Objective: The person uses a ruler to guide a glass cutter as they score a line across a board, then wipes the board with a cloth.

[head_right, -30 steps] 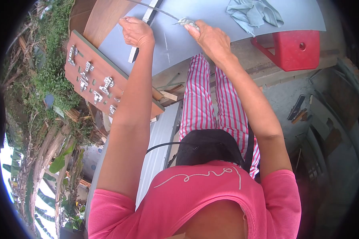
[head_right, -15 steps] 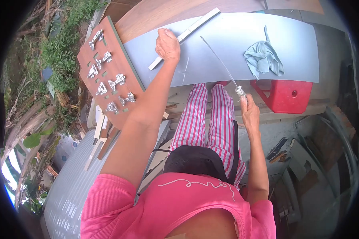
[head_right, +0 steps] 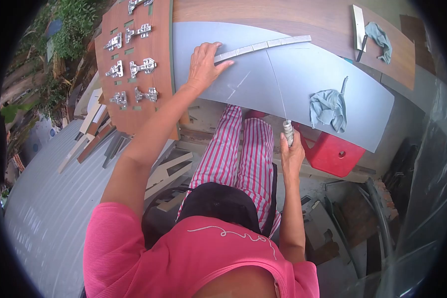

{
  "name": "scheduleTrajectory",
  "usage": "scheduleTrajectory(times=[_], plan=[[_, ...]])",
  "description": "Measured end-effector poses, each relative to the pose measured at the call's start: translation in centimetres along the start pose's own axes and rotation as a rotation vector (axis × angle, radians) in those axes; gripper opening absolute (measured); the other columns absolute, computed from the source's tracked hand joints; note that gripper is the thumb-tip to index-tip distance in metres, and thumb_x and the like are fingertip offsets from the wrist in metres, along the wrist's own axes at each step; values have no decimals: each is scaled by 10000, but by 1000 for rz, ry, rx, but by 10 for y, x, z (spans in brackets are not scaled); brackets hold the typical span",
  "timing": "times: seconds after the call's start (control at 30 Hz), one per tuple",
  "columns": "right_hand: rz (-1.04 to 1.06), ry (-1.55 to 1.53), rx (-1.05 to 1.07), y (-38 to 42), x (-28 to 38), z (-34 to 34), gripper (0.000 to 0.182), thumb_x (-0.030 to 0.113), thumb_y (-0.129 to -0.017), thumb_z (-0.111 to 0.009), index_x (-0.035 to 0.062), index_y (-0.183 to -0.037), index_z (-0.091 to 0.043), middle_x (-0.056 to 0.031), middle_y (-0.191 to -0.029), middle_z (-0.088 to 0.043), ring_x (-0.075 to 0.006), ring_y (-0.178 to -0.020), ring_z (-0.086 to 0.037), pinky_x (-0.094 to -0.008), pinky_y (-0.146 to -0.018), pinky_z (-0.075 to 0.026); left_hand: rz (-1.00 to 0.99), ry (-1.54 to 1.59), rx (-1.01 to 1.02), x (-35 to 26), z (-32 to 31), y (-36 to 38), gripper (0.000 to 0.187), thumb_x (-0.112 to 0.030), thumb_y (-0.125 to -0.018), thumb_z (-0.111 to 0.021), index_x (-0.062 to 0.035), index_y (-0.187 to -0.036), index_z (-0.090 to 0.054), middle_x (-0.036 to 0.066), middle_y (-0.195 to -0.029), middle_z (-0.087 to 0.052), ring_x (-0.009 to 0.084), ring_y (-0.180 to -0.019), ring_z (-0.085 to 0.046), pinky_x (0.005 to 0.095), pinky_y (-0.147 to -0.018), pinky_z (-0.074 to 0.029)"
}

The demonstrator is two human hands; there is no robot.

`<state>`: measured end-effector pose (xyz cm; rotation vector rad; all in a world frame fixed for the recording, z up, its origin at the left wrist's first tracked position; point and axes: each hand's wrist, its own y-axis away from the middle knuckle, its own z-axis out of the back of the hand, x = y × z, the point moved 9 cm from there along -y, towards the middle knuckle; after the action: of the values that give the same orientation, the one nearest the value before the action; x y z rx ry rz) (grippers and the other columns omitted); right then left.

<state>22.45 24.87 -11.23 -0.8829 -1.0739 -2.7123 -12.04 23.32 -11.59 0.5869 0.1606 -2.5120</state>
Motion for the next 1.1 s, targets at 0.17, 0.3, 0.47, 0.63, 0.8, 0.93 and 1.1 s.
scheduleTrajectory(times=[0.17, 0.3, 0.47, 0.63, 0.8, 0.93, 1.1], plan=[[71, -11, -32, -11, 24, -11, 336, 301, -903, -546, 23, -1086, -496, -218, -782, -592, -400, -728, -593, -443, -657, -451, -52, -35, -1, -19, -28, 8, 366, -217, -722, -717, -122, -1055, -600, 58, -949, -520, 264, -891, -485, 377, -750, -401], [79, 29, 14, -23, 38, -22, 324, 298, -914, -527, 18, -1074, -493, -252, -781, -601, -445, -747, -591, -479, -637, -444, 14, 3, 31, -46, -40, -1, 376, -216, -732, -714, -109, -1072, -595, 72, -963, -523, 273, -917, -487, 389, -785, -407], [64, 29, -14, -35, 40, -21, 323, 303, -923, -511, 19, -1074, -489, -260, -792, -607, -453, -762, -588, -490, -638, -444, 107, 117, 204, -48, -35, -2, 365, -236, -818, -614, -60, -1133, -557, 136, -1077, -522, 311, -1018, -480, 404, -892, -401], [63, -15, -26, -41, 41, -25, 324, 310, -928, -500, 16, -1064, -489, -253, -770, -610, -452, -753, -587, -490, -632, -444, 140, 119, 41, -29, -33, -30, 406, -267, -873, -515, -9, -1187, -502, 202, -1233, -431, 370, -1174, -372, 514, -988, -287], [97, 20, -37, -46, 39, -33, 317, 318, -925, -518, 22, -1035, -485, -238, -713, -577, -444, -673, -558, -458, -595, -427, 308, -32, 43, -36, -55, -34, 507, -318, -919, -445, 12, -1299, -387, 252, -1399, -259, 426, -1331, -178, 582, -1061, -144], [72, 73, -47, -49, 38, -31, 302, 312, -922, -521, 31, -1028, -489, -237, -712, -581, -451, -687, -563, -472, -595, -423, 391, 12, 31, -34, -65, -34, 584, -352, -932, -394, 32, -1358, -280, 286, -1447, -137, 457, -1358, -54, 597, -1074, -78], [82, 111, -50, -52, 37, -28, 292, 309, -913, -533, 45, -1032, -496, -244, -732, -591, -455, -720, -574, -497, -590, -415, 439, 27, 23, -34, -67, -33, 610, -325, -910, -398, 41, -1376, -254, 293, -1457, -105, 455, -1361, -45, 598, -1076, -52]])
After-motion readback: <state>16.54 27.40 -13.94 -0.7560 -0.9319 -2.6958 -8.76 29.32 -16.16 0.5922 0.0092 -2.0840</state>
